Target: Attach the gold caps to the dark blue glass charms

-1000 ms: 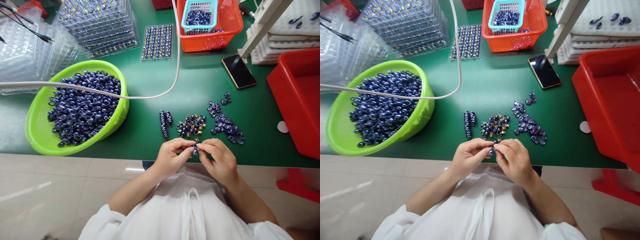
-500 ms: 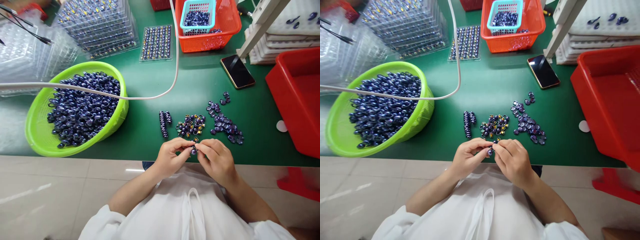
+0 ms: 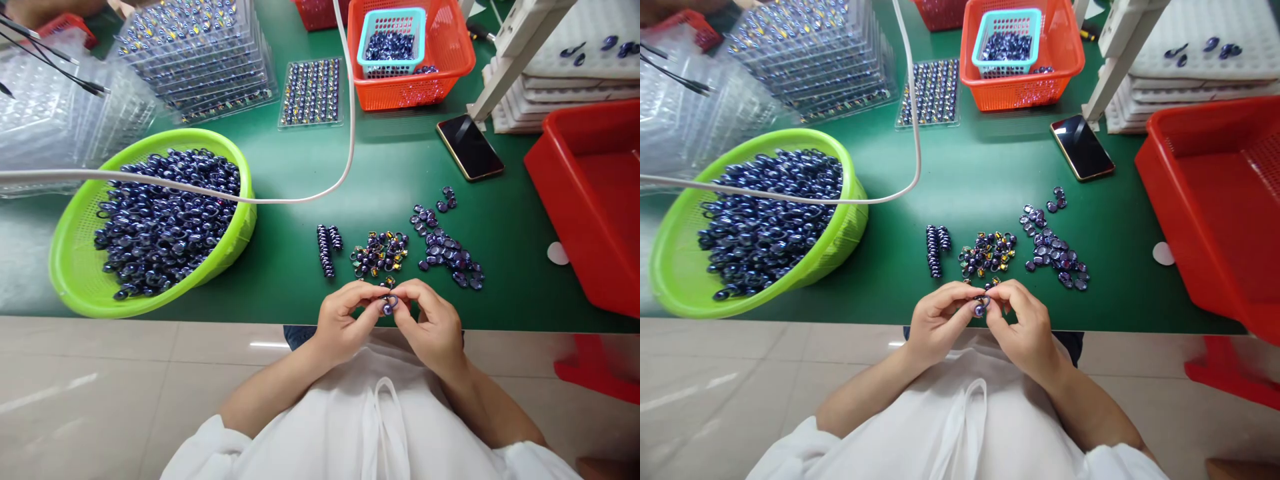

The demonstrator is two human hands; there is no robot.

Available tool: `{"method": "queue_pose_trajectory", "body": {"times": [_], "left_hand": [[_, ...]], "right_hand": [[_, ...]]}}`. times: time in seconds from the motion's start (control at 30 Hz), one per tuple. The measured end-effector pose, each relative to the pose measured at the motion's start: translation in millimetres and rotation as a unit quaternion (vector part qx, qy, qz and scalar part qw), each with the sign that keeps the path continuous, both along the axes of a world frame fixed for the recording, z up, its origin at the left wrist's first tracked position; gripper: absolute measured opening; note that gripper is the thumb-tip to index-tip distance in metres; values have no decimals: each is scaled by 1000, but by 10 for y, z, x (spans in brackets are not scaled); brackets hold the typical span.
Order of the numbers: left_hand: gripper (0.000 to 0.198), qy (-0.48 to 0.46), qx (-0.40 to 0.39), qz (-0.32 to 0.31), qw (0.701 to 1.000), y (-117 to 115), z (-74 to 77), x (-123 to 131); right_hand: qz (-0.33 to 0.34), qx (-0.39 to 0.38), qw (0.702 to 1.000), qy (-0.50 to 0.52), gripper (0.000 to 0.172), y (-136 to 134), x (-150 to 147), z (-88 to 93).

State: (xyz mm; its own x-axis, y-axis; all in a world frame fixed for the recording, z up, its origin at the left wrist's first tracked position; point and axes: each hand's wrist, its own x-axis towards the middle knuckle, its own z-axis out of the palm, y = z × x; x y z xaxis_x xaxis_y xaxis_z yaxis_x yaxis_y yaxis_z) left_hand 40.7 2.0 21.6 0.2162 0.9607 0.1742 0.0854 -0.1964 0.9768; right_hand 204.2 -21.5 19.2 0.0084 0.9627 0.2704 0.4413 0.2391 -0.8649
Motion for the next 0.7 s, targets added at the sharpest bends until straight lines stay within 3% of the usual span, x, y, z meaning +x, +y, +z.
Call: {"method": "queue_pose_trajectory", "body": {"times": [0.17,0.33,0.53,0.7], "left_hand": [[19,27,71,-16,997,7,-5,-9],[19,54,64,-39,996,32,-24,-15],[17,67,25,-82,994,64,9,-1],[17,52,-40,-29,997,92,3,-28]], "right_hand": [[-4,-34,999,25,10,-7,-25,0],[-22,-33,999,4,13,-1,-50,-26],[85,-7,992,-94,12,54,321,23],[-122,11,964,-236,6,64,874,42]]}}
